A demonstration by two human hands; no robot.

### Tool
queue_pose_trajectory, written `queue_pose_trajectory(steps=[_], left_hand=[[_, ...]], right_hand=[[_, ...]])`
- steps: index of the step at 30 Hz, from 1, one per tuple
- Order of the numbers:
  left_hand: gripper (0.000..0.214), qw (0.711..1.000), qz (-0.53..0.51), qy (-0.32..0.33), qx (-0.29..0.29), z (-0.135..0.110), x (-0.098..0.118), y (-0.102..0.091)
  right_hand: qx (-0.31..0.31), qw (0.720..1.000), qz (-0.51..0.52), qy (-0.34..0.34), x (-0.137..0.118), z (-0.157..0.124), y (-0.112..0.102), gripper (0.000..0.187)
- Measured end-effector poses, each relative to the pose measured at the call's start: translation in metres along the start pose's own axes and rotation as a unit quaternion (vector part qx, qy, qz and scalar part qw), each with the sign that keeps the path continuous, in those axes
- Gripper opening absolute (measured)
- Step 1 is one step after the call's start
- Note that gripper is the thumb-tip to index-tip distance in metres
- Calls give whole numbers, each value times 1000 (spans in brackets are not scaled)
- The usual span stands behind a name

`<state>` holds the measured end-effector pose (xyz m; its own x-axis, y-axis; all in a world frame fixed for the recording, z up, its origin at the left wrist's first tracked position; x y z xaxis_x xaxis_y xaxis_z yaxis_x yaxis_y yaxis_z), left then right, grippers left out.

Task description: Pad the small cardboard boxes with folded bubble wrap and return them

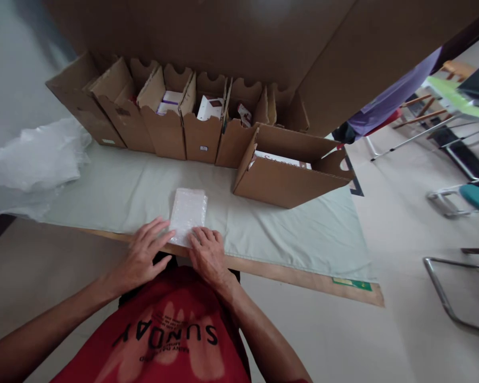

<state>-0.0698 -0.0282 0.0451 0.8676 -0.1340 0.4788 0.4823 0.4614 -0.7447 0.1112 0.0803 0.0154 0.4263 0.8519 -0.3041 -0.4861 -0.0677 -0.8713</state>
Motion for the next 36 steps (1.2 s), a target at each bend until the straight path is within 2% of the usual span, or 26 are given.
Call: queue_pose_trajectory(steps=[1, 3, 6, 10, 12, 15, 17, 19, 23, 26, 28, 31, 34, 36], left_hand=[[45, 998, 24, 53, -27, 5, -2, 4], [38, 991, 50, 109, -66, 14, -9, 14], [30, 990, 28, 112, -78, 23, -22, 24], [22, 997, -40, 14, -58, 30, -33, 28], [17, 994, -54, -68, -69, 35, -36, 29], [16, 977, -39, -188, -89, 44, -40, 33], [17, 970, -27, -227, -88, 50, -42, 39], [20, 967, -18, -240, -80, 54, -43, 45], [40, 965, 39, -254, -51, 53, -41, 53], [43, 968, 80, -236, -26, 50, -38, 56], [42, 970, 81, -228, -19, 49, -39, 57], [40, 972, 52, -231, -9, 51, -41, 58], [40, 960, -19, -277, 31, 49, -40, 52], [43, 934, -104, -331, 87, 43, -37, 45]], right_hand=[[-2, 1000, -2, -4, 0, 2, -2, 32], [-17, 1000, -2, -14, -1, 7, -6, 29], [-56, 998, 5, -28, 0, 14, -13, 26], [-68, 996, 59, 3, 12, 19, -15, 27], [-53, 989, 118, 64, 24, 23, -10, 24], [-26, 963, 200, 179, 40, 32, 2, 26], [-13, 948, 214, 234, 45, 38, 11, 27], [2, 949, 184, 254, 46, 43, 18, 26], [58, 970, 82, 221, 41, 44, 20, 24], [92, 985, 27, 142, 33, 35, 7, 29], [74, 996, -1, 58, 27, 29, -2, 29], [-1, 999, -22, -37, 22, 29, -6, 35], [-44, 997, -32, -62, 26, 40, -1, 34], [-40, 997, -27, -57, 31, 50, 3, 29]])
Point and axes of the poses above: each hand's wrist, its own z-axis towards the middle knuckle, its own y-axis out of the palm, x = y × z, the point moved 2 cm from there along z, towards the middle knuckle, and after that the axes turned 8 degrees about x, right-handed, at the moved point
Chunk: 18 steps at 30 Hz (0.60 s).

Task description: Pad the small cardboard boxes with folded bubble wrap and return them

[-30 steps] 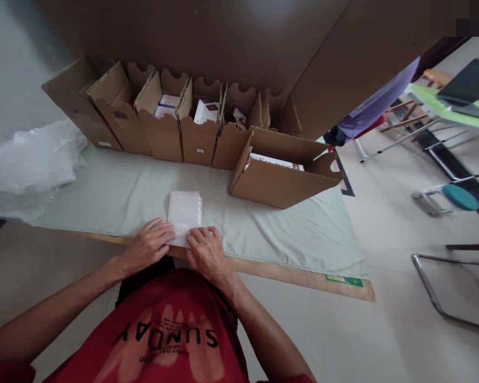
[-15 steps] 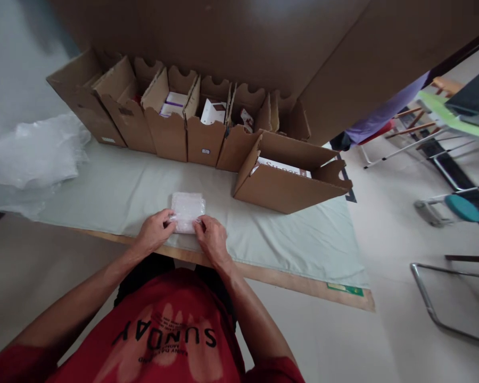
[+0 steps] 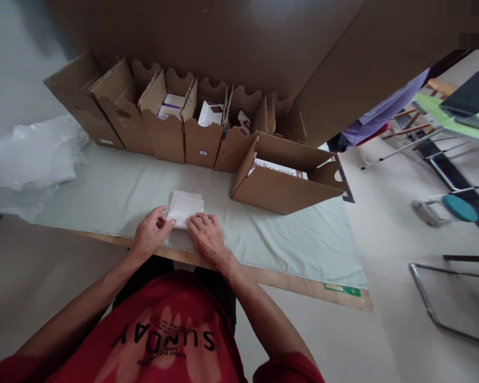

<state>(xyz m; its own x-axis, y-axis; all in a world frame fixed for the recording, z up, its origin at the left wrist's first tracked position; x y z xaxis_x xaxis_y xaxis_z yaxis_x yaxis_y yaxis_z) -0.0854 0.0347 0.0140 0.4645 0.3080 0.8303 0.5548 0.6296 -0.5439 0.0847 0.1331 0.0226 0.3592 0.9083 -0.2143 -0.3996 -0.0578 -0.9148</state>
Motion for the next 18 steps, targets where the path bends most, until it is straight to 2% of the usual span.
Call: queue_pose_trajectory(steps=[2, 3, 6, 8, 9, 14, 16, 18], left_hand=[[44, 988, -130, -83, 20, -11, 0, -8], [44, 970, -201, -135, 11, -16, 0, -11], [41, 877, -382, -284, -64, -29, 5, -8], [41, 828, -452, -315, -100, -30, 12, -2], [41, 817, -472, -314, -107, -29, 16, 1], [36, 804, -502, -299, -110, -29, 26, 13], [38, 817, -494, -287, -84, -32, 26, 12], [41, 843, -463, -264, -67, -34, 27, 6]], right_hand=[[14, 999, 18, 26, 5, 7, 1, 27], [21, 998, 32, 48, 7, 9, 1, 27], [36, 989, 89, 116, 4, 8, -1, 27], [46, 979, 136, 143, -4, 5, -5, 27], [50, 973, 162, 155, -9, 3, -7, 27], [31, 929, 286, 234, -26, -3, -15, 28], [55, 933, 263, 238, -25, -4, -20, 26], [95, 945, 223, 221, -20, -5, -27, 27]])
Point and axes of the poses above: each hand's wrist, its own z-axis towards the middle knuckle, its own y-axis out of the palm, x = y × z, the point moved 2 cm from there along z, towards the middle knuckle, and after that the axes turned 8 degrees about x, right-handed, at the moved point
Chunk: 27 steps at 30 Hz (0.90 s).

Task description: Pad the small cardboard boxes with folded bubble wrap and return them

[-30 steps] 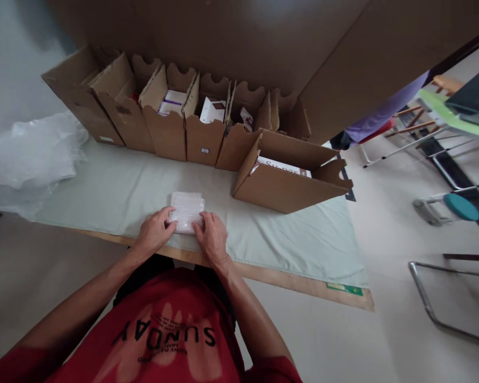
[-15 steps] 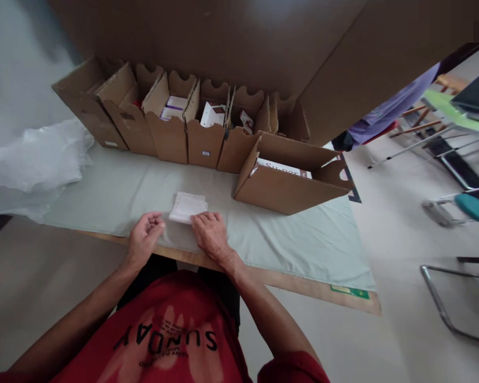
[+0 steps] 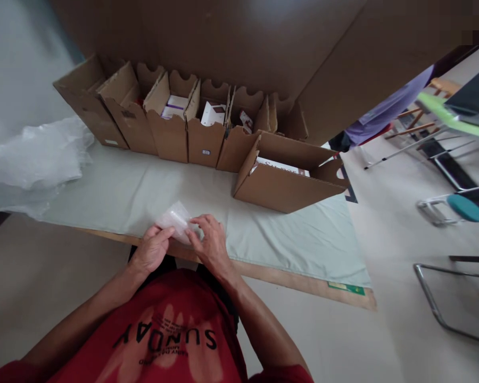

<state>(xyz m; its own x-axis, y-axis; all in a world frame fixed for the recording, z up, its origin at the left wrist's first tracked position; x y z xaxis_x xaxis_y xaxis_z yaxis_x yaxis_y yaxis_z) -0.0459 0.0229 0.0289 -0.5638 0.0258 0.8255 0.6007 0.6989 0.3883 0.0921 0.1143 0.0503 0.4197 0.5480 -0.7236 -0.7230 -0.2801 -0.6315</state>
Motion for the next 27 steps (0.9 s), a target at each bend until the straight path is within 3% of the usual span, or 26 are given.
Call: queue_pose_trajectory(steps=[2, 4, 6, 8, 11, 13, 15, 19, 24, 27], left_hand=[[43, 997, 67, 20, -24, -4, 7, 0], [45, 986, 139, 27, -89, -7, 14, 4], [45, 970, 189, 37, -145, -9, 18, 10], [49, 966, 207, 40, -152, -9, 19, 14], [64, 971, 186, 9, -152, -8, 12, 20], [69, 965, 179, -10, -191, -10, 9, 25], [63, 954, 202, -16, -222, -12, 7, 30], [47, 938, 268, -1, -218, -11, 11, 40], [57, 945, 221, -5, -242, -6, 13, 50], [54, 937, 240, -16, -253, -5, 14, 57]], right_hand=[[1, 1000, 17, -8, 3, 4, -9, 44], [-52, 995, 85, 27, 6, 8, -16, 61], [-110, 977, 162, 82, 8, 9, -20, 60], [-125, 955, 234, 134, 8, 9, -23, 48], [-75, 924, 324, 188, 8, 5, -27, 40], [-35, 916, 342, 207, 9, 3, -31, 40], [-5, 919, 333, 211, 10, 1, -35, 39], [27, 930, 305, 201, 14, -4, -43, 37], [90, 924, 309, 207, 24, -12, -57, 37], [83, 911, 343, 214, 27, -14, -71, 41]])
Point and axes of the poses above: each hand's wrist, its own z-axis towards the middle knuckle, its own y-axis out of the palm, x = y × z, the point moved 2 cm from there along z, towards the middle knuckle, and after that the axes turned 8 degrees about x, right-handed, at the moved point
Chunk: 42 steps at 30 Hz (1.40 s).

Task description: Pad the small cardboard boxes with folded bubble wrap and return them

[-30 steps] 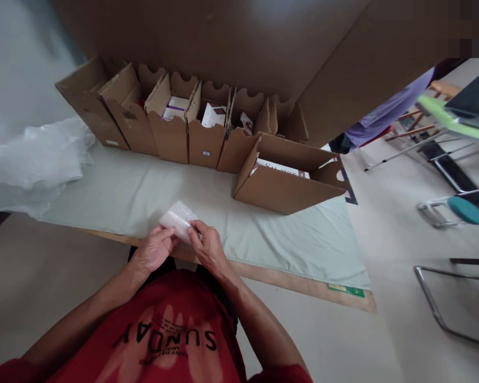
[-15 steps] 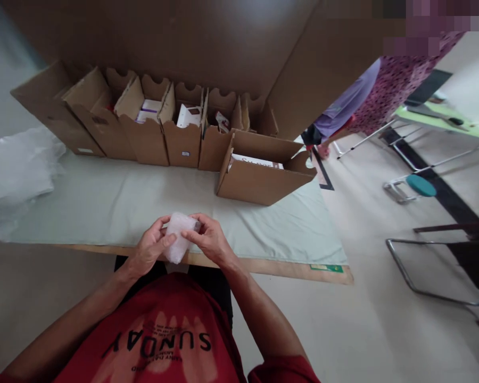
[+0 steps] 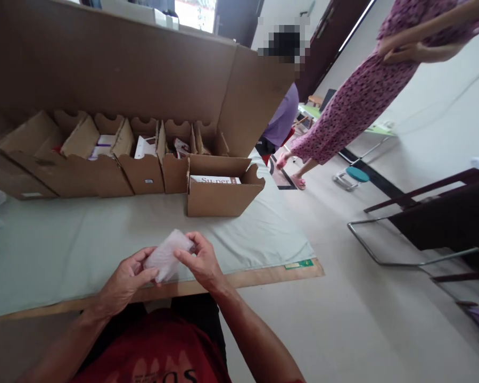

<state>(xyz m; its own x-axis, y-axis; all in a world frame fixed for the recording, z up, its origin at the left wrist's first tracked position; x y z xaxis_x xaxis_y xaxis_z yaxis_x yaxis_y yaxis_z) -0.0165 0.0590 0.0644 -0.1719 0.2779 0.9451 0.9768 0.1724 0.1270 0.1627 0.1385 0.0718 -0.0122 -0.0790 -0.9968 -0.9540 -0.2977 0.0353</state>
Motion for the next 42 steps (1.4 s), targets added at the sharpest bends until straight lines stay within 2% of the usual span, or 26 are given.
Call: queue_pose_trajectory(steps=[5, 8, 10, 15, 19, 21, 23, 25, 26, 27, 28, 30, 31, 32, 33, 37, 42], left_hand=[[47, 996, 91, 7, -15, 6, 12, 4], [41, 992, 122, 30, -32, 9, 20, 4], [41, 991, 125, 36, -24, 11, 22, 4], [50, 996, 82, 13, -29, 15, 21, 13], [59, 999, 26, 21, -21, 17, 24, 18], [65, 999, 8, 37, -7, 20, 22, 16], [65, 999, 15, 42, 20, 24, 15, 11], [58, 998, 42, 24, 50, 28, 1, 6], [56, 997, 54, 8, 60, 29, -7, 4], [54, 996, 63, -8, 68, 30, -14, 4], [53, 995, 68, -23, 71, 30, -21, 4], [54, 994, 72, -44, 71, 30, -29, 6], [54, 993, 74, -50, 71, 30, -31, 8], [54, 993, 75, -53, 72, 29, -31, 9], [54, 993, 78, -55, 73, 29, -31, 10], [56, 991, 89, -62, 77, 33, -31, 9], [55, 992, 95, -51, 59, 38, -43, 8]], right_hand=[[-115, 993, -12, 36, -20, 2, -21, 50], [-178, 981, -52, 50, -27, 2, -28, 44], [-191, 978, -58, 52, -30, 2, -30, 40], [-174, 974, -143, 15, -49, 7, -33, 36], [-167, 962, -218, -13, -88, 21, -50, 35], [-106, 967, -224, -60, -115, 37, -74, 32], [9, 963, -236, -129, -144, 60, -106, 29], [128, 932, -293, -169, -167, 85, -138, 25], [173, 903, -358, -163, -176, 98, -150, 21], [210, 860, -442, -145, -182, 109, -158, 18], [227, 804, -537, -117, -186, 120, -162, 17], [213, 681, -699, -51, -187, 136, -159, 22], [190, 635, -749, -25, -186, 142, -154, 26], [167, 606, -778, -8, -185, 147, -147, 29], [148, 592, -792, 2, -183, 150, -140, 30], [107, 575, -811, 4, -178, 162, -119, 32], [28, 532, -846, 4, -176, 176, -106, 35]])
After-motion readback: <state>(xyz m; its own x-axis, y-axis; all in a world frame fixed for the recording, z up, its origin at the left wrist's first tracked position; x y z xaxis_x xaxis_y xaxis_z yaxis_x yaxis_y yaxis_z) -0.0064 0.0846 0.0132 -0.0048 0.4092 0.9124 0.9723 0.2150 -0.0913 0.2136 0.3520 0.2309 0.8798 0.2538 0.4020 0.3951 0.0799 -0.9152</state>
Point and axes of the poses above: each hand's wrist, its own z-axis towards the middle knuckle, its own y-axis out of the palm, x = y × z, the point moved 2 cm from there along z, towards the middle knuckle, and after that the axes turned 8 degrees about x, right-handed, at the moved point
